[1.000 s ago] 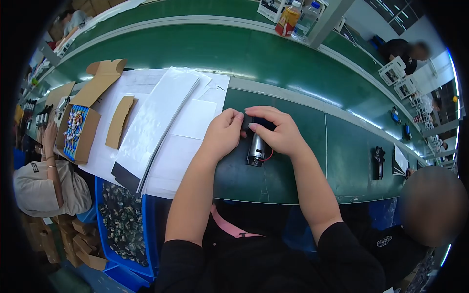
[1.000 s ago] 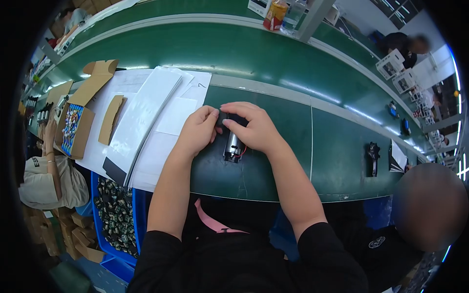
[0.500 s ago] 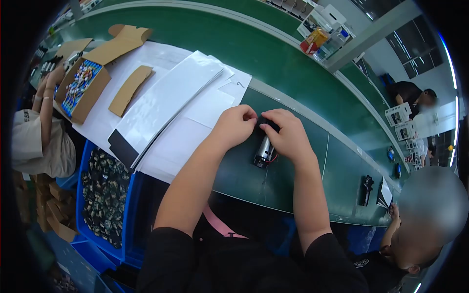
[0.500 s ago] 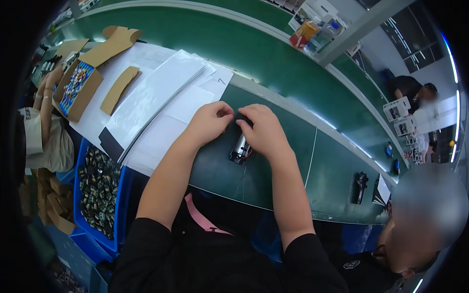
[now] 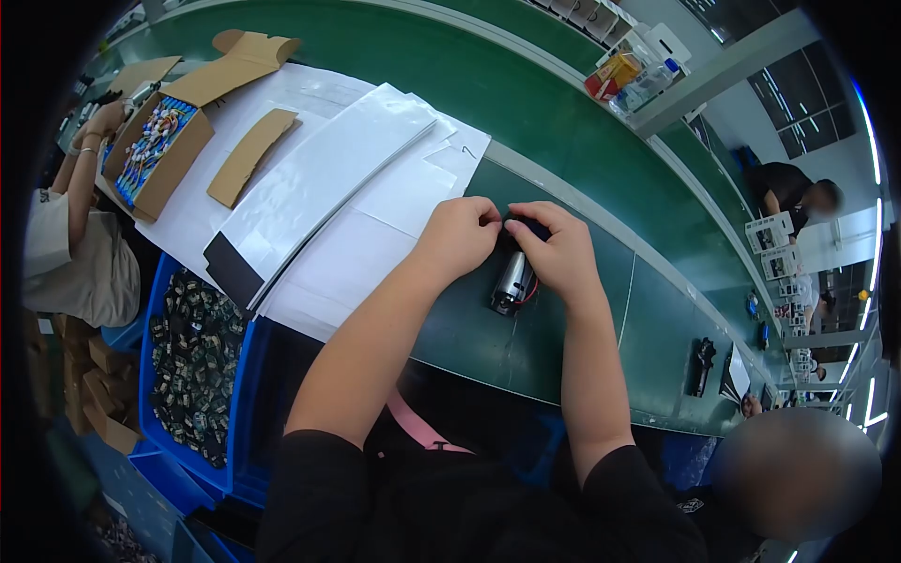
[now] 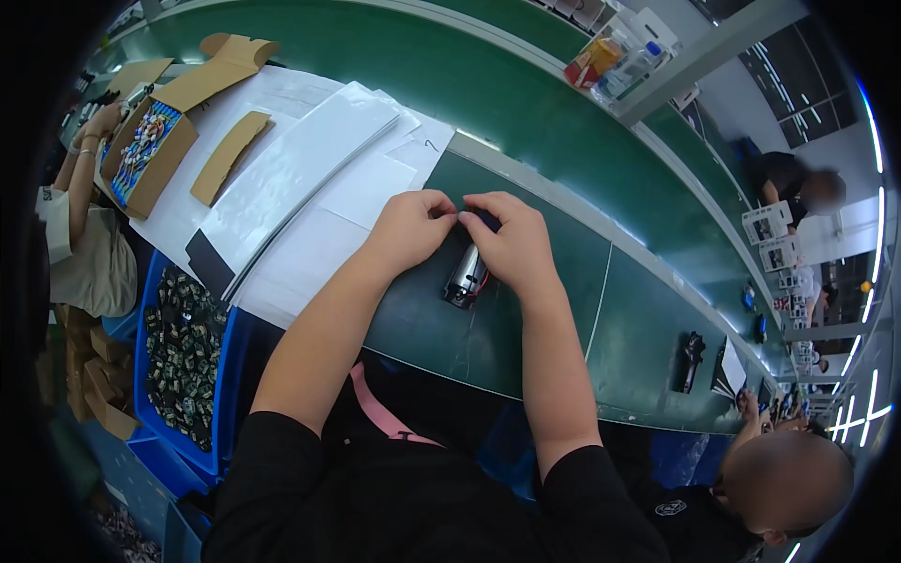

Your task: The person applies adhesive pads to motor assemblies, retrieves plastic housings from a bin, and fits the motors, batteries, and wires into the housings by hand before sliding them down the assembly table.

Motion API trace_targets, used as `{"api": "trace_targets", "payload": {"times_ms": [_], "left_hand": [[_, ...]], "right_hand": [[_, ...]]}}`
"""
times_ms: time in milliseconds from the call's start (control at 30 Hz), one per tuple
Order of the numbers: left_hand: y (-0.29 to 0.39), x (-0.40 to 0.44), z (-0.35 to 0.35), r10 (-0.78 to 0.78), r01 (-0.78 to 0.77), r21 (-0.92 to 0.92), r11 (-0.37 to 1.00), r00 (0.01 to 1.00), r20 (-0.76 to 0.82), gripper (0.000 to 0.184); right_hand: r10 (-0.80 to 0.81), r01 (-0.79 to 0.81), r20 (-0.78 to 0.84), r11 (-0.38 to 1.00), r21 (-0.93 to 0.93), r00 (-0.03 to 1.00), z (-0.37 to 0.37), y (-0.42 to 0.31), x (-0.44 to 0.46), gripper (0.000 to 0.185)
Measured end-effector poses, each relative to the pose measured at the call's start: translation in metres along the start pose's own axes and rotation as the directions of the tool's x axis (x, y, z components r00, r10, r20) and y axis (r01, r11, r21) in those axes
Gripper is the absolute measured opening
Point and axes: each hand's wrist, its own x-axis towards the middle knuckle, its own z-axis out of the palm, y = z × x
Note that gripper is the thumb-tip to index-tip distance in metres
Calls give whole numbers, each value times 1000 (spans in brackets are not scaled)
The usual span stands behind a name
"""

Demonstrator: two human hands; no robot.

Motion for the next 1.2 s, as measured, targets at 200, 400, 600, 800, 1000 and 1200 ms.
{"api": "trace_targets", "payload": {"times_ms": [200, 400, 600, 800, 1000, 1200], "left_hand": [[-5, -2, 3, 167, -162, 86, 983, 985, -52, 18], [-5, -4, 0, 214, -218, 78, 973, 975, 58, 19], [-3, -11, -6, 280, -297, 105, 949, 949, 145, 32], [-1, -11, -10, 275, -311, 155, 938, 936, 220, 40], [3, -12, -9, 262, -289, 114, 950, 942, 210, 47], [7, -8, -6, 236, -239, 0, 971, 956, 174, 45]], "right_hand": [[-7, 7, -26, 1000, 8, 1000, 0, 1, 0, 26], [-26, 27, -98, 1000, 9, 995, 6, 7, -1, 24], [-14, 15, -95, 1000, 17, 995, 5, 2, -1, 23], [-56, 60, -69, 997, 45, 996, 5, 9, 0, 20], [-27, 31, -49, 997, 76, 998, 4, 13, 3, 18], [-127, 126, -88, 992, -20, 988, 10, 12, 0, 18]]}}
